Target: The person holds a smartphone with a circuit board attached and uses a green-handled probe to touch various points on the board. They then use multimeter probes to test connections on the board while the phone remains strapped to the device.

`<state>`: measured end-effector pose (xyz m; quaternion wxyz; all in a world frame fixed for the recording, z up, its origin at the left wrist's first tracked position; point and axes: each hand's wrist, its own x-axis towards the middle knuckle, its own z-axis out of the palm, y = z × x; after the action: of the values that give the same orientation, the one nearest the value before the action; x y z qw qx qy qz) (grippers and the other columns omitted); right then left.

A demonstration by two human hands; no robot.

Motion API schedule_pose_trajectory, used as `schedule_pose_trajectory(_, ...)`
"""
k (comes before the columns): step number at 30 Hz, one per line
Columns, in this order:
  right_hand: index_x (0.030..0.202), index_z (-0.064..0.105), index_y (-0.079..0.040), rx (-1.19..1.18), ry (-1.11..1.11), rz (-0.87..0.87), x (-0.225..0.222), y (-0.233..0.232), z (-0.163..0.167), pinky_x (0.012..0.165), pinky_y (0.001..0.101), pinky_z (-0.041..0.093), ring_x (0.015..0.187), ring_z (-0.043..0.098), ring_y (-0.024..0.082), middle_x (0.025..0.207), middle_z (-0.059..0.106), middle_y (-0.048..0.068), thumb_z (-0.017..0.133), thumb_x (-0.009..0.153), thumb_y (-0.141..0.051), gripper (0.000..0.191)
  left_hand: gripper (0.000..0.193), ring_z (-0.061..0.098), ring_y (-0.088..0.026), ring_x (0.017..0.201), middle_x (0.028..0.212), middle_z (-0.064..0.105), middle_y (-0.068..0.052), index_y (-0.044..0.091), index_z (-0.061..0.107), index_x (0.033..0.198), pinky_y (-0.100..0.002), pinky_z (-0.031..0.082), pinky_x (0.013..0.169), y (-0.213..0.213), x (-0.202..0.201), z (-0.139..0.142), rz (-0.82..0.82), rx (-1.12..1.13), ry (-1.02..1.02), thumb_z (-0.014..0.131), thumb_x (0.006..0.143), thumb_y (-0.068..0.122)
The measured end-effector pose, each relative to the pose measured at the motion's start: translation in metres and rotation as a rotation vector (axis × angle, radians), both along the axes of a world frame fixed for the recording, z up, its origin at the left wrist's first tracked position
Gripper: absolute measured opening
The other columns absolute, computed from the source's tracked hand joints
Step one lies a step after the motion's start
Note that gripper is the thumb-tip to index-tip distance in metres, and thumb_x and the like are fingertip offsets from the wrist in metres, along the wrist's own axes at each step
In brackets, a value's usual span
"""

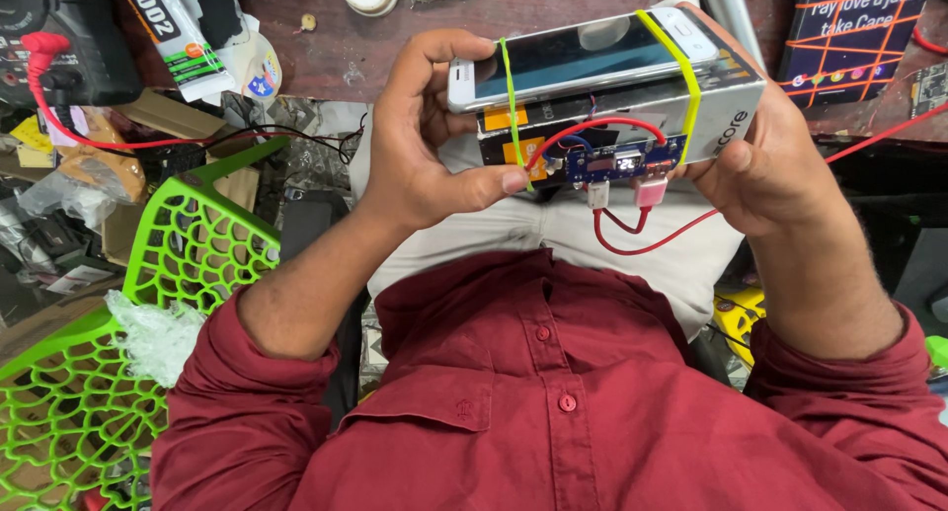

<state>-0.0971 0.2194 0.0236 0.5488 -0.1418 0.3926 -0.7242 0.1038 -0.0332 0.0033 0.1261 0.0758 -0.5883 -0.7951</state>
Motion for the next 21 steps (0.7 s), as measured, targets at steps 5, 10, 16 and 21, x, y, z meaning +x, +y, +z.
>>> schedule_pose_trajectory(5, 0.171, 0.014, 0.002, -0.008, -0.011, 0.003, 0.0, -0.001, 0.0, 0.112, 0.0416, 0.053, 0.142, 0.054, 0.026, 0.16, 0.045, 0.016, 0.092, 0.09, -0.025, 0.115, 0.079, 0.063, -0.013, 0.119, 0.13, 0.06, -0.008, 0.006, 0.042, 0.145, -0.032, 0.06, 0.111, 0.0, -0.001, 0.001, -0.005, -0.024, -0.008, 0.095, 0.087, 0.017)
schedule_pose_trajectory(10, 0.17, 0.012, 0.0, -0.073, 0.042, 0.03, -0.002, -0.003, 0.004, 0.125, 0.0441, 0.04, 0.152, 0.044, 0.028, 0.166, 0.037, 0.018, 0.082, 0.094, -0.045, 0.112, 0.082, 0.057, -0.012, 0.124, 0.14, 0.052, -0.009, 0.008, 0.043, 0.145, -0.03, 0.052, 0.112, -0.002, -0.004, 0.012, -0.01, -0.176, 0.096, 0.098, 0.084, 0.015)
schedule_pose_trajectory(16, 0.171, 0.009, -0.002, -0.031, 0.149, 0.049, 0.001, -0.006, 0.004, 0.13, 0.0465, 0.032, 0.157, 0.034, 0.03, 0.169, 0.029, 0.018, 0.073, 0.097, -0.059, 0.112, 0.088, 0.059, -0.011, 0.123, 0.149, 0.047, -0.009, 0.01, 0.049, 0.141, -0.026, 0.056, 0.104, -0.008, -0.002, 0.019, 0.012, -0.519, 0.152, 0.105, 0.073, 0.017)
schedule_pose_trajectory(21, 0.173, 0.011, 0.002, 0.014, 0.072, 0.004, 0.002, -0.005, 0.001, 0.118, 0.0445, 0.046, 0.147, 0.045, 0.03, 0.169, 0.036, 0.02, 0.077, 0.095, -0.052, 0.116, 0.084, 0.058, -0.012, 0.128, 0.147, 0.047, -0.007, 0.008, 0.046, 0.142, -0.028, 0.058, 0.112, -0.004, -0.002, 0.008, 0.008, -0.326, 0.115, 0.103, 0.081, 0.015)
